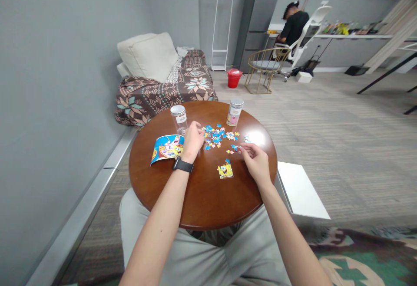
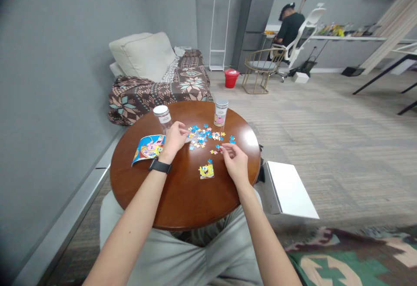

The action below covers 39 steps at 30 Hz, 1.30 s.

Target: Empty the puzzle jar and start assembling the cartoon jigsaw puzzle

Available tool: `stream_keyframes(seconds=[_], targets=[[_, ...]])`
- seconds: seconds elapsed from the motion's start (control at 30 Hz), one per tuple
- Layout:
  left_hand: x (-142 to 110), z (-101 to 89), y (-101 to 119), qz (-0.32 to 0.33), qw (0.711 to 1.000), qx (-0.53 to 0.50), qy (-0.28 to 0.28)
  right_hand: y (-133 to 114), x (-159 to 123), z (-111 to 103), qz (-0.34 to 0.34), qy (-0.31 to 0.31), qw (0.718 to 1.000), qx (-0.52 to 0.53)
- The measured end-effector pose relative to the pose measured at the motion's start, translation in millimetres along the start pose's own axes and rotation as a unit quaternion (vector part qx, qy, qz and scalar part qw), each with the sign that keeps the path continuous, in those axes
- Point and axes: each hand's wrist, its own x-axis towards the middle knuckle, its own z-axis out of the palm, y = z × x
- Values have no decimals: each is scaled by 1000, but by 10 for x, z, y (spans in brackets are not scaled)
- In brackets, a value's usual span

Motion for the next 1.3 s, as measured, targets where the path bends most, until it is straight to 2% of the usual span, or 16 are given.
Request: stream_keyframes(seconds=[0.17, 0.43, 0.57, 0.73, 0.93, 1.1, 1.3], targets=[[-21, -9, -60, 33, 989, 145, 0, 2, -7, -4, -2, -36, 998, -43], [-66, -54, 69, 25, 968, 239, -72, 10, 10, 3, -63, -14, 994, -93], [-55, -60, 49, 30, 967, 242, -75, 52, 25, -24, -67, 19, 990, -121], [-30, -38, -26, 68, 968, 230, -73, 104, 35, -51, -63, 73, 984, -148], [16, -1, -109, 82, 968, 223, -84, 157, 48, -46, -62, 91, 981, -159], [37, 13, -120, 75, 969, 200, -125, 189, 46, -74, -66, 112, 973, -189], [31, 0, -79, 73, 964, 205, -156, 167, 12, -66, -71, 76, 965, -239]])
